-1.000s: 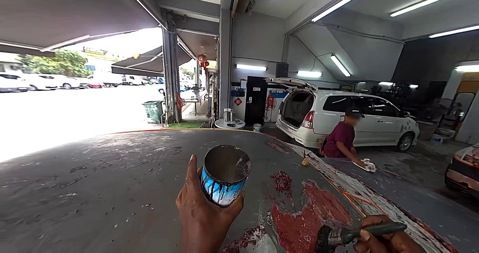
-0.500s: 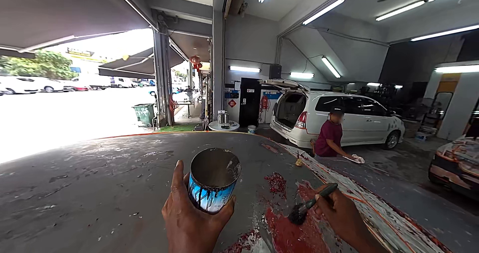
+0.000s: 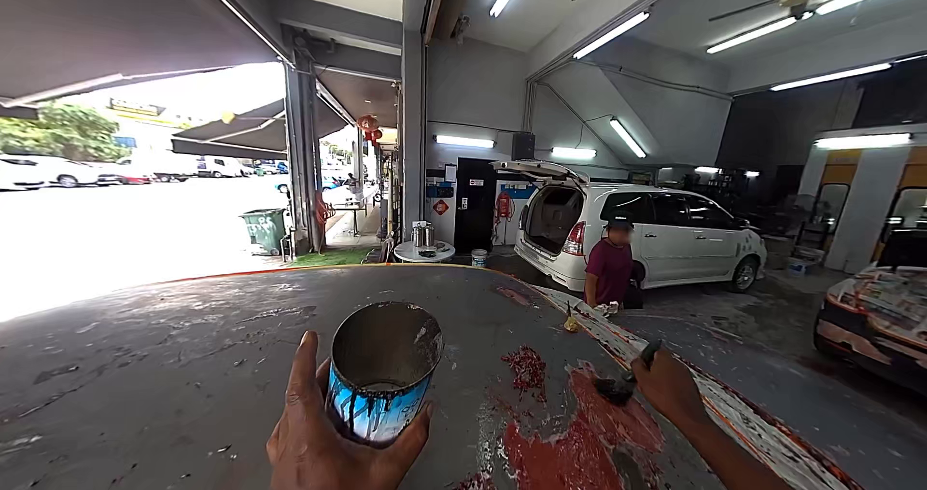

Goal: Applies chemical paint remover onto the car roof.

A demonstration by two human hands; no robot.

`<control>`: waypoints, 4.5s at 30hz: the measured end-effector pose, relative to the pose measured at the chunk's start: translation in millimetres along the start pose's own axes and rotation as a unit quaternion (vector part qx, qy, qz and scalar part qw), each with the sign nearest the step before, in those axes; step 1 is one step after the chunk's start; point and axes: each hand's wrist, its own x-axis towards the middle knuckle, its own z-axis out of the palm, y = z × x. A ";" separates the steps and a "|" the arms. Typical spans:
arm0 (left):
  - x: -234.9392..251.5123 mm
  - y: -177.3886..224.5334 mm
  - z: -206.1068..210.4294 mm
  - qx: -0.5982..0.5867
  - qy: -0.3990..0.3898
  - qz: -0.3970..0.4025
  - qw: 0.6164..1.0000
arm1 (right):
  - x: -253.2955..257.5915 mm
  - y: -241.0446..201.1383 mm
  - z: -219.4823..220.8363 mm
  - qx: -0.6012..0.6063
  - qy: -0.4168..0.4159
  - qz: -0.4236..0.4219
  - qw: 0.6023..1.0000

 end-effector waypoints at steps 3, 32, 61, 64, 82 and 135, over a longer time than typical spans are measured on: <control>0.3 0.0 -0.7 -0.003 0.010 -0.003 1.000 | -15.9 13.2 -26.7 -0.023 -0.033 0.014 0.999; -0.7 4.7 4.5 0.028 -0.047 0.046 0.997 | -39.0 45.6 -36.0 0.149 -0.045 -0.017 0.988; 13.5 175.1 183.6 0.367 -0.418 0.131 0.821 | 10.3 31.6 -43.1 0.161 -0.157 -0.181 0.957; 15.5 176.3 195.3 0.380 -0.414 0.138 0.816 | 9.6 37.0 -36.8 0.159 -0.161 -0.178 0.958; 19.7 176.9 211.1 0.398 -0.407 0.164 0.806 | 6.0 46.7 -27.4 0.146 -0.170 -0.166 0.960; 4.2 168.4 96.8 0.256 -0.276 0.066 0.924 | 28.2 74.0 -47.3 0.189 -0.259 -0.161 0.933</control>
